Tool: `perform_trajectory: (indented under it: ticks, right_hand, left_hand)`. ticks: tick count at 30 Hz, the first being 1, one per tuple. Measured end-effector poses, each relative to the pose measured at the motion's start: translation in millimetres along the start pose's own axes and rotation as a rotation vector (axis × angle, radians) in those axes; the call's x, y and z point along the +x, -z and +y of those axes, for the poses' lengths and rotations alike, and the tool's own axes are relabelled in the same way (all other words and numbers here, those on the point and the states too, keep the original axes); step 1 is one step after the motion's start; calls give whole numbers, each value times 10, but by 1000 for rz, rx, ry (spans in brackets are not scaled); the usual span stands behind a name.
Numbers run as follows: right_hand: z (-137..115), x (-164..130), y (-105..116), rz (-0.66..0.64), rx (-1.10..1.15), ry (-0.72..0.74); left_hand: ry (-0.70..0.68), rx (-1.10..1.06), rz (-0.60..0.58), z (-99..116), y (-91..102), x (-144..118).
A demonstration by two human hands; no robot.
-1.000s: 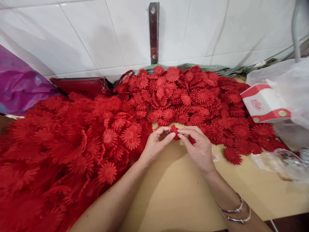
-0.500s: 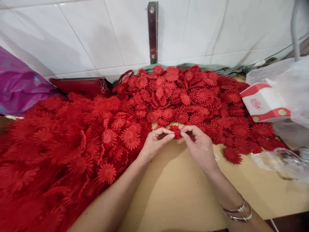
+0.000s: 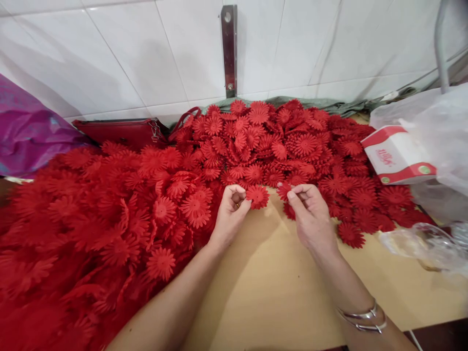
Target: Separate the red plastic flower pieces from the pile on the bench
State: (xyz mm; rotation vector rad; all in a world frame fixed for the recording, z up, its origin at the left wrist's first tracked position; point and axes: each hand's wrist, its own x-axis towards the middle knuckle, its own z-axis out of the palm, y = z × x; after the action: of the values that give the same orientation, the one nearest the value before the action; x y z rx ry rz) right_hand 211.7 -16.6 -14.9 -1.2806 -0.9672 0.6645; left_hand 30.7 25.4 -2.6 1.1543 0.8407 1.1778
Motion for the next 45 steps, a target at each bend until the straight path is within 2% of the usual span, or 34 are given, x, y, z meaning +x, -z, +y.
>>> perform_trajectory:
  ticks: [4, 7, 10, 13, 16, 21, 25, 28, 31, 34, 45]
  right_hand:
    - [-43, -22, -48, -34, 35, -47]
    - [-84, -19, -70, -49, 133, -92]
    - [-130, -15, -78, -57, 195, -151]
    - [-173, -33, -87, -103, 229, -218]
    - [-191, -69, -99, -193, 215, -207]
    - [-183, -114, -120, -308, 115, -66]
    - [-202, -117, -140, -391, 180, -114]
    - [-205, -108, -148, -364, 231, -144]
    - [-190, -99, -144, -308, 203, -172]
    - [-179, -95, -134, -318, 173, -180]
    - [-169, -103, -107, -291, 45, -155]
  left_hand:
    - [-123, 110, 15, 11, -6, -22]
    - [-191, 281, -66, 8, 19, -19]
    - [-194, 407, -122, 19, 39, -19]
    - [-165, 452, -93, 47, 37, -34]
    - [-143, 438, -91, 63, 21, -50]
    - [-102, 312, -132, -3, 10, -30]
    - [-43, 154, -34, -63, 27, 11]
    - [-13, 105, -24, -60, 26, 18]
    - [-34, 111, -78, -45, 10, 8]
    - [-45, 108, -120, -51, 3, -2]
    - [-38, 250, -151, -66, 14, -6]
